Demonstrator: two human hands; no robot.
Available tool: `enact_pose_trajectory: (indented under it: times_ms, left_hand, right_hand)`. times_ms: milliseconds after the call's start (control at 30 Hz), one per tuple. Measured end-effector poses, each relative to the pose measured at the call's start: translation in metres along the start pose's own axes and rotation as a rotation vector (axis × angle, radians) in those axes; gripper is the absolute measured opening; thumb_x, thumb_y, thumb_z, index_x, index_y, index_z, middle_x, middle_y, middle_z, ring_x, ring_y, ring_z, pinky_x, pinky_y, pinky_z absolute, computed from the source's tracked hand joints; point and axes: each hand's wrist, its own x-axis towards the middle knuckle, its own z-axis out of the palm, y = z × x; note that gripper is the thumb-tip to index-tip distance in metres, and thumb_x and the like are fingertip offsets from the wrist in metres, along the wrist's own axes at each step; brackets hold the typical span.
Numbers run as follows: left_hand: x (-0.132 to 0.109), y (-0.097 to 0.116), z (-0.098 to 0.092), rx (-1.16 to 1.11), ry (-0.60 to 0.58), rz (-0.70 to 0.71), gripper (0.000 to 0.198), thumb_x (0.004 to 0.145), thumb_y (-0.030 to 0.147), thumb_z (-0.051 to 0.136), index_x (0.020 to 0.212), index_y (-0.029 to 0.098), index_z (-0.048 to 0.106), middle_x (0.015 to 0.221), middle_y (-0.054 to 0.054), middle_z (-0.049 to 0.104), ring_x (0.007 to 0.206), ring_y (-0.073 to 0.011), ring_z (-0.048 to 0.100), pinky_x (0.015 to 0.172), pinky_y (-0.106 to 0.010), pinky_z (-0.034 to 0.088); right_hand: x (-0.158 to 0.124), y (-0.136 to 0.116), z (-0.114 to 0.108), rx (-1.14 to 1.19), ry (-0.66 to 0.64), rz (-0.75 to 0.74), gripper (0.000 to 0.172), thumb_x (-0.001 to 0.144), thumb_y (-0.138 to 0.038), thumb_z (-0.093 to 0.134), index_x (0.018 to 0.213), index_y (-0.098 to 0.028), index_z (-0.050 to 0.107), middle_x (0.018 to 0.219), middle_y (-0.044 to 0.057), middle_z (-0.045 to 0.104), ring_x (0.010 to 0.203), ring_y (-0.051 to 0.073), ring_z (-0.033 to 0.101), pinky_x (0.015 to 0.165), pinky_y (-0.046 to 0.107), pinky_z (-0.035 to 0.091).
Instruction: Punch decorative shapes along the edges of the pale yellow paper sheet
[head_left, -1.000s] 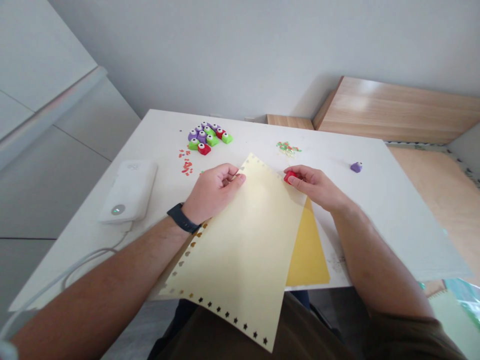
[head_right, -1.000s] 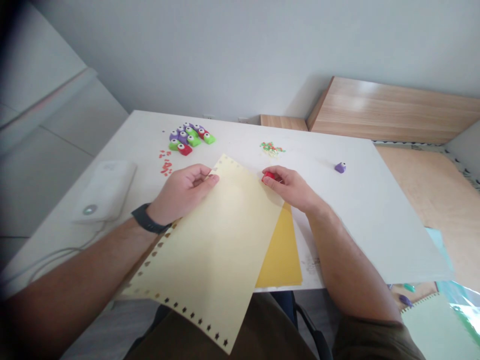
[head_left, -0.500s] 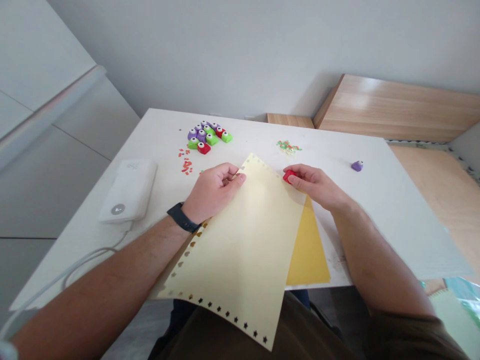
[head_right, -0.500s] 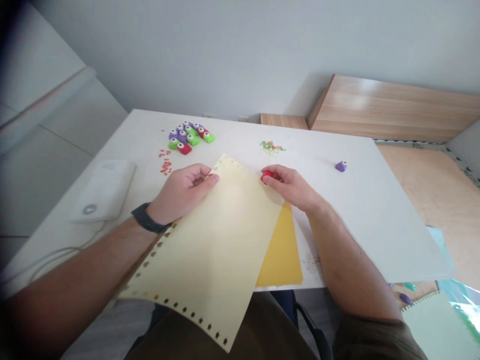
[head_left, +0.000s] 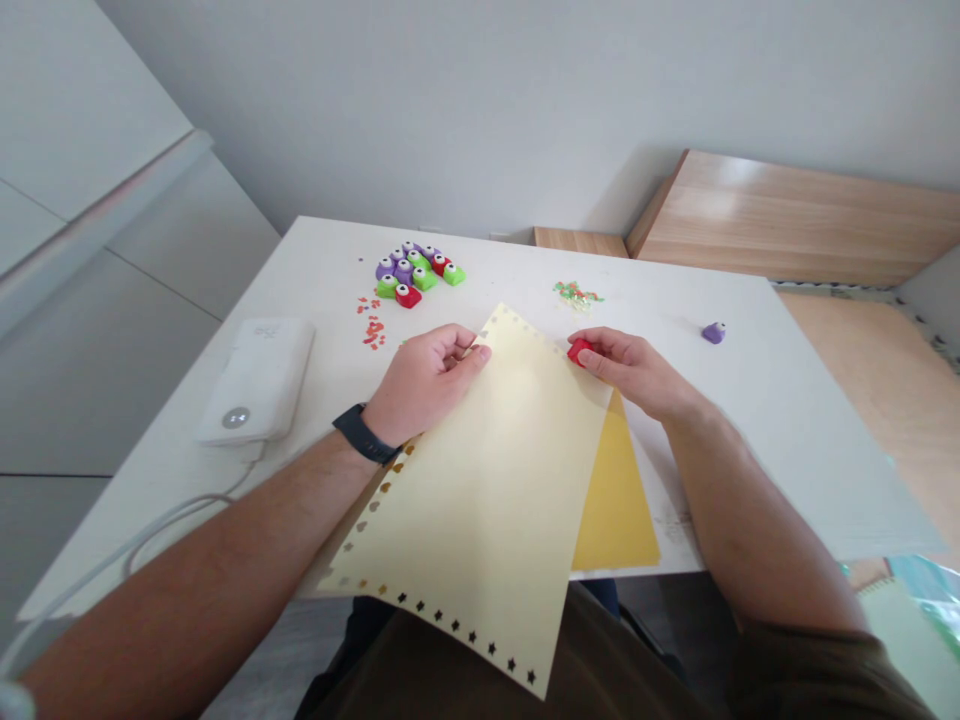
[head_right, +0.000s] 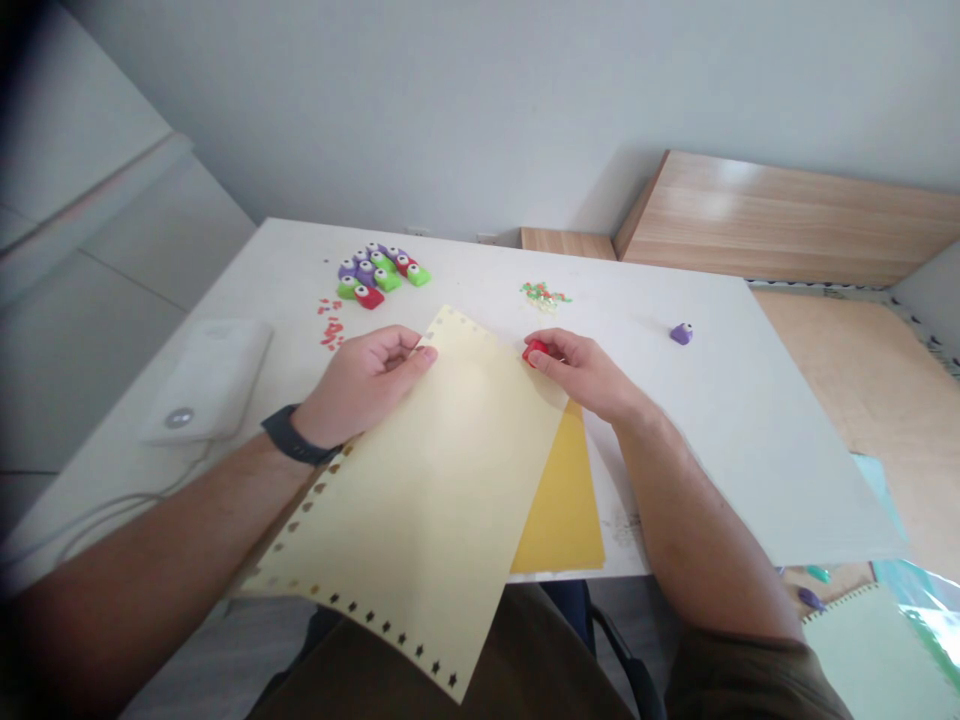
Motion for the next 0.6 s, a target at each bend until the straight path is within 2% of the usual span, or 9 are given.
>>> enact_pose_trajectory:
  times_ms: [233,600]
  left_hand:
    - [0.0002,-0.0018,0.0002,0.004,-0.001,0.012,0.031,0.095,0.050,0.069,0.095,0.019,0.067,0.079,0.000,0.069,0.064,-0.0135,0.057,0.058,-0.024,0.041]
    - [0.0012,0.0040,-0.0007,-0.032,0.029,0.000,0.026,0.094,0.044,0.071,0.092,0.018,0.065,0.076,0.001,0.065,0.061,-0.0121,0.052,0.056,-0.024,0.037]
  right_hand:
    - [-0.0004,-0.0037,0.0018,0.026,0.013,0.020,0.040,0.091,-0.055,0.077,0.118,-0.026,0.075,0.114,0.006,0.079,0.100,0.024,0.071,0.092,0.042,0.057]
    - [-0.0038,-0.0085,0.0039,0.110,-0.050,0.053,0.038,0.091,-0.053,0.078,0.118,-0.026,0.076,0.113,0.006,0.079,0.101,0.024,0.072,0.094,0.042,0.057]
